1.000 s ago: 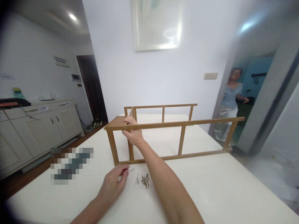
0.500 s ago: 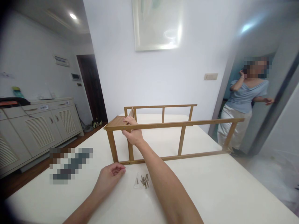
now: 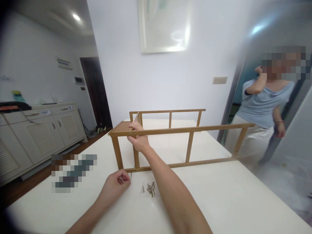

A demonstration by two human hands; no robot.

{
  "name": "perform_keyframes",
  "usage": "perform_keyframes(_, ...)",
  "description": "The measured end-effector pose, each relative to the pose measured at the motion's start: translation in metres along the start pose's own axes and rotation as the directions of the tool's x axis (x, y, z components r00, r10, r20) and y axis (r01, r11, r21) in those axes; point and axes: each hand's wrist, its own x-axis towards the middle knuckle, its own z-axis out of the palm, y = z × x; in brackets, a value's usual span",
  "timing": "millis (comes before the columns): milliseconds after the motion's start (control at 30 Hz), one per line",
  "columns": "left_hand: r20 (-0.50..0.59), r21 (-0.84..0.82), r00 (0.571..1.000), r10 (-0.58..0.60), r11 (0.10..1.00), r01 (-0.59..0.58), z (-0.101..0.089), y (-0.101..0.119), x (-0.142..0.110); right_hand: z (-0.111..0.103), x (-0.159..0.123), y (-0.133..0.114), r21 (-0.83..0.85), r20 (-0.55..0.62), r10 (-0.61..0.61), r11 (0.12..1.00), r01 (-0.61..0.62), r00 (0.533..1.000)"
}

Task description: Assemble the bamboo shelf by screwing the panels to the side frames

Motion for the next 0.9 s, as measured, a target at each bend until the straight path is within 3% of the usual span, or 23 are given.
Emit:
perform_keyframes(133, 0.064, -0.094, 0.998, 0.014, 0.996, -0.008, 0.003, -0.009, 0.002, 0.0, 0.0, 0.001, -0.02, -0.016, 0.016, 1.0, -0.016, 1.0)
perform_keyframes(400, 0.117, 0.039, 0.992, 0.051, 0.998, -0.056, 0.004, -0.002, -0.003, 0.0, 0.0, 0.0, -0.016, -0.004, 0.027, 0.999, -0.027, 1.0)
perform_keyframes(567, 0.157, 0.022, 0.982, 0.101, 0.994, -0.105, 0.005, 0.001, -0.003, 0.0, 0.0, -0.001, -0.035, -0.005, 0.039, 0.999, -0.039, 0.999)
perform_keyframes(900, 0.171, 0.026, 0.983, 0.063, 0.997, -0.069, 0.009, -0.003, 0.003, 0.0, 0.0, -0.001, -0.043, 0.003, 0.039, 0.998, -0.039, 0.999)
